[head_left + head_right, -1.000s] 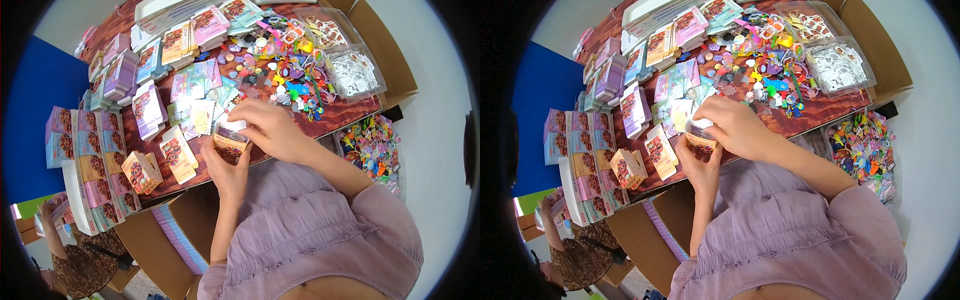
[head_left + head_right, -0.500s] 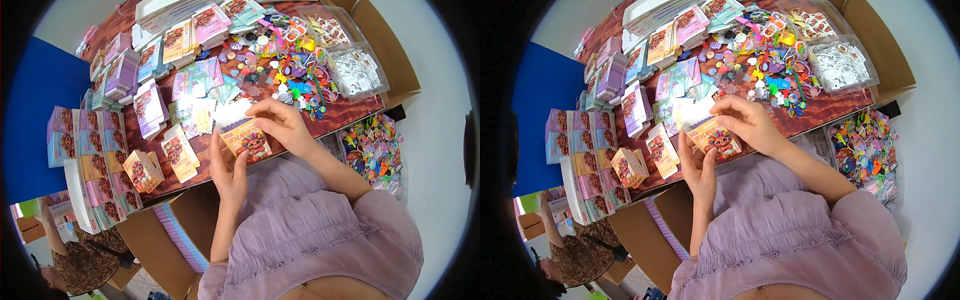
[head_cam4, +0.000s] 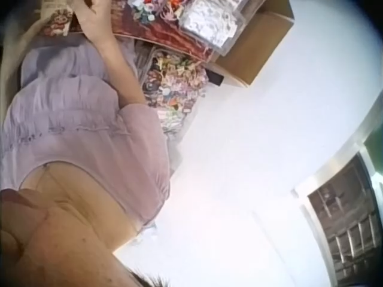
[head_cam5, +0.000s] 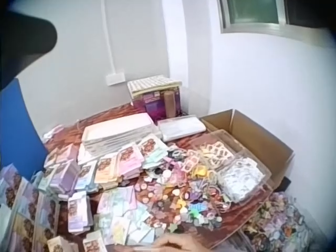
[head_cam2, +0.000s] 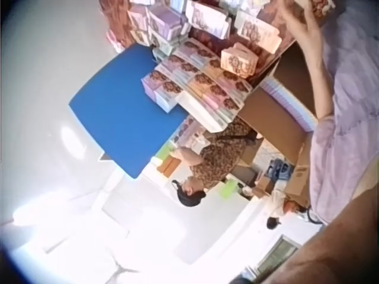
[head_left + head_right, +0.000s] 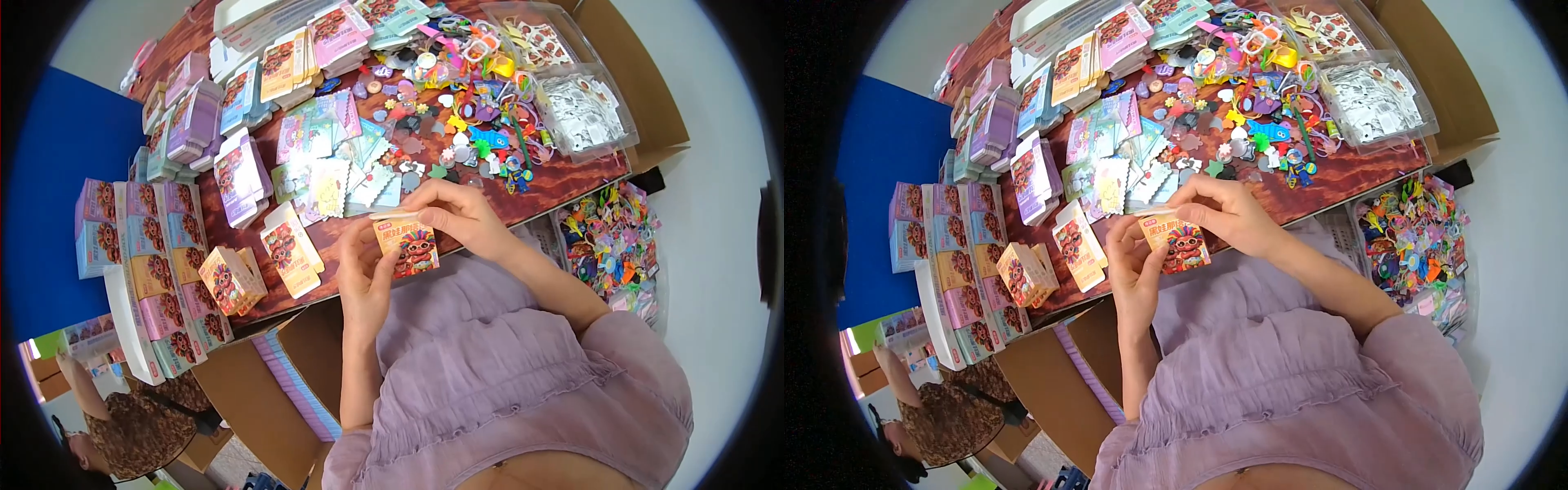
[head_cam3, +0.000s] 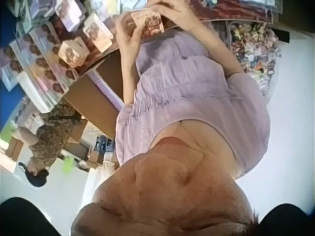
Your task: Picking up and sorting small colorful packaged items from a pile on a desk into organized stacks or containers.
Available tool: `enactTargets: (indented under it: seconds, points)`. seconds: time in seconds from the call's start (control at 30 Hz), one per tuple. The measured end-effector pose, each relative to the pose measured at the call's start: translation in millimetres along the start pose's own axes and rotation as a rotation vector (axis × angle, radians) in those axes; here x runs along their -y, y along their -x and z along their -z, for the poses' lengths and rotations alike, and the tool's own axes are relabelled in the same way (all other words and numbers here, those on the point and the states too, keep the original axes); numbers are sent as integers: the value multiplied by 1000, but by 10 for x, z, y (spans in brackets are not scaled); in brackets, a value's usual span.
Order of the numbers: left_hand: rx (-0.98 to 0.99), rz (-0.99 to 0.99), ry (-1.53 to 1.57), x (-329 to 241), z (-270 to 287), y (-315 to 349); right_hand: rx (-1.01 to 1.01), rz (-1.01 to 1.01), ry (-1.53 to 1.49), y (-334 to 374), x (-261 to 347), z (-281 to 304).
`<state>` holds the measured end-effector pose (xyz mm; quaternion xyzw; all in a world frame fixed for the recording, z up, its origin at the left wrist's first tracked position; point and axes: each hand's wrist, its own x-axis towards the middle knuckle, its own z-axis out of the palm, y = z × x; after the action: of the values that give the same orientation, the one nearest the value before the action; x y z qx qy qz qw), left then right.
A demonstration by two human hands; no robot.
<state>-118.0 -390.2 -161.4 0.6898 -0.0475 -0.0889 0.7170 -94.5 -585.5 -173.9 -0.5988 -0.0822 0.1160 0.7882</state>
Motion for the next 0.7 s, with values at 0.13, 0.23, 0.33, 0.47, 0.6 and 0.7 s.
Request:
enactTargets:
  seconds: [0.13, 0.23, 0.33, 0.47, 0.6, 0.7]
  points:
    - [-2, 25, -48, -3, -28, 30, -13, 4, 26, -45, -25, -6]
    - [31, 47, -122, 11, 12, 47, -49, -43, -7, -80, -32, 2]
    - [79, 63, -186, -40, 30, 62, -89, -133, -22, -97, 34, 37]
    - [84, 85, -125, 9, 29, 67, -77, -63, 105, -88, 76, 9]
    - [99, 55, -148, 12, -9, 74, -87, 66, 448, -65, 73, -4]
    - [114, 60, -201, -30, -17, 82, -55, -12, 600, -39, 184, -26]
